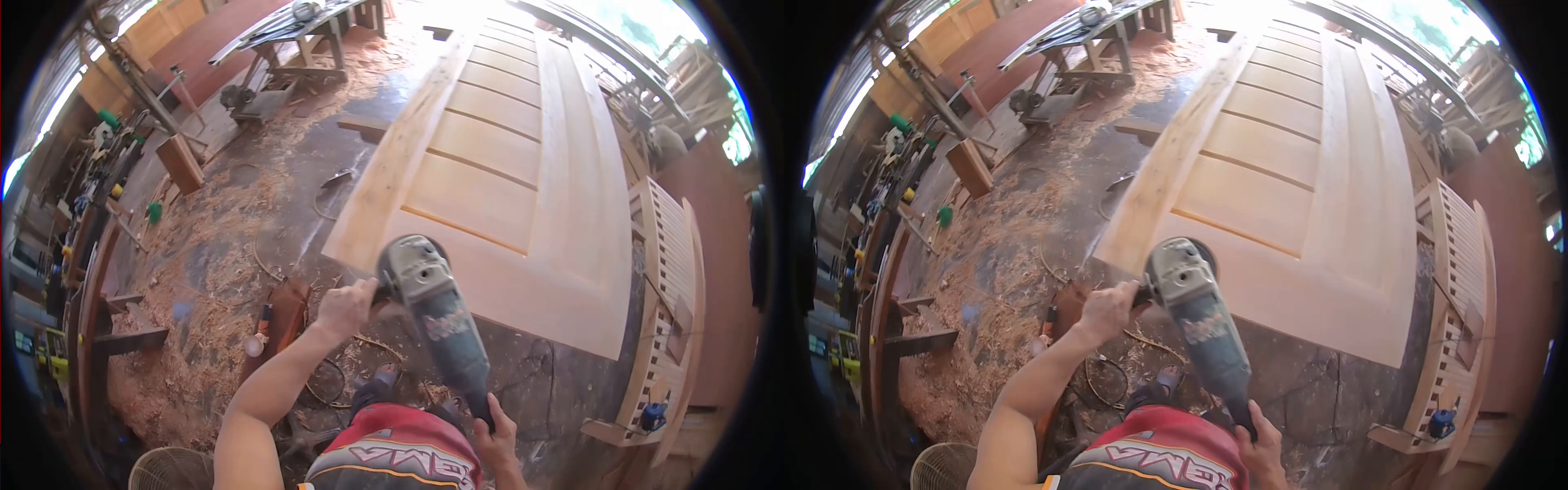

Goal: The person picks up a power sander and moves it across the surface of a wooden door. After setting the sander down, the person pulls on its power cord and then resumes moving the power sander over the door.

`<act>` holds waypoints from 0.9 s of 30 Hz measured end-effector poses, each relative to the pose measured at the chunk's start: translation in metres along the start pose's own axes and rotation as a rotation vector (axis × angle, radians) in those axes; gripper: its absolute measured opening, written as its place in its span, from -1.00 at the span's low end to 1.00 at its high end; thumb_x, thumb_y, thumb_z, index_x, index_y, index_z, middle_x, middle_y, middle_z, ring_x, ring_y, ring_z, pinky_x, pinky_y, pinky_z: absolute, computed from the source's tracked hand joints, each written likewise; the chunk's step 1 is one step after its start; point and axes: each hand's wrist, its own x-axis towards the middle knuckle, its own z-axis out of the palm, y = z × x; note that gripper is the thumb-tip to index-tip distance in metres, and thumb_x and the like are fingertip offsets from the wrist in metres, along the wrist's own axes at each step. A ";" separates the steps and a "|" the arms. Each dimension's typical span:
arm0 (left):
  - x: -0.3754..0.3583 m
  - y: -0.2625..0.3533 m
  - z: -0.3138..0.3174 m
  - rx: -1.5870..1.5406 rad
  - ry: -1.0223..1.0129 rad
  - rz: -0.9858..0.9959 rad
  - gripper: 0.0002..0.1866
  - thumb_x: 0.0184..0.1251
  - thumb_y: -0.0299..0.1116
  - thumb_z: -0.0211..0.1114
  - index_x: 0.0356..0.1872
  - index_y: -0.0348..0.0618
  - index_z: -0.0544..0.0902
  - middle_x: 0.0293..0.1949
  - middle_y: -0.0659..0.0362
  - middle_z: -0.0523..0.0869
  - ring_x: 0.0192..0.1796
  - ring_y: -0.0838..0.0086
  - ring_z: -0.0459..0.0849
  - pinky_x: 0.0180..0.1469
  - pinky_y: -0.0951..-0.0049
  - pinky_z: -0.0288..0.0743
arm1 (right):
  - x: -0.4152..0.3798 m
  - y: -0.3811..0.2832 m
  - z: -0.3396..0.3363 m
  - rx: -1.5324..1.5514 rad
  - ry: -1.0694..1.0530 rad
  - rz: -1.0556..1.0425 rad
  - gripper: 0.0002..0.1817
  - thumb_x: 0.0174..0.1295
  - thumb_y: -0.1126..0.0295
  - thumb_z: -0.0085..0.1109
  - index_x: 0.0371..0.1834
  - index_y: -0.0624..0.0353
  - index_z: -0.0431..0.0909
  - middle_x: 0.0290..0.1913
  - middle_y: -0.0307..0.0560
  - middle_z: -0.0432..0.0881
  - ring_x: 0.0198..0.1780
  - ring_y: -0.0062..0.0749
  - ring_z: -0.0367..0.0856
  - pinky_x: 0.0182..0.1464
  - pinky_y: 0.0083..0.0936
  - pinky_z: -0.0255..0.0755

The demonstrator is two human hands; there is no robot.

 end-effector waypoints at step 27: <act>0.137 0.377 0.127 -0.116 0.022 0.756 -0.78 0.38 -0.36 0.21 0.00 -0.13 0.54 -0.19 0.09 0.74 -0.15 0.21 0.82 -0.14 0.21 0.69 | -0.142 0.141 -0.153 -0.075 0.474 0.627 -0.09 0.32 0.17 0.34 0.65 -0.05 0.00 0.34 -0.01 0.18 0.16 -0.24 0.47 0.25 -0.48 0.29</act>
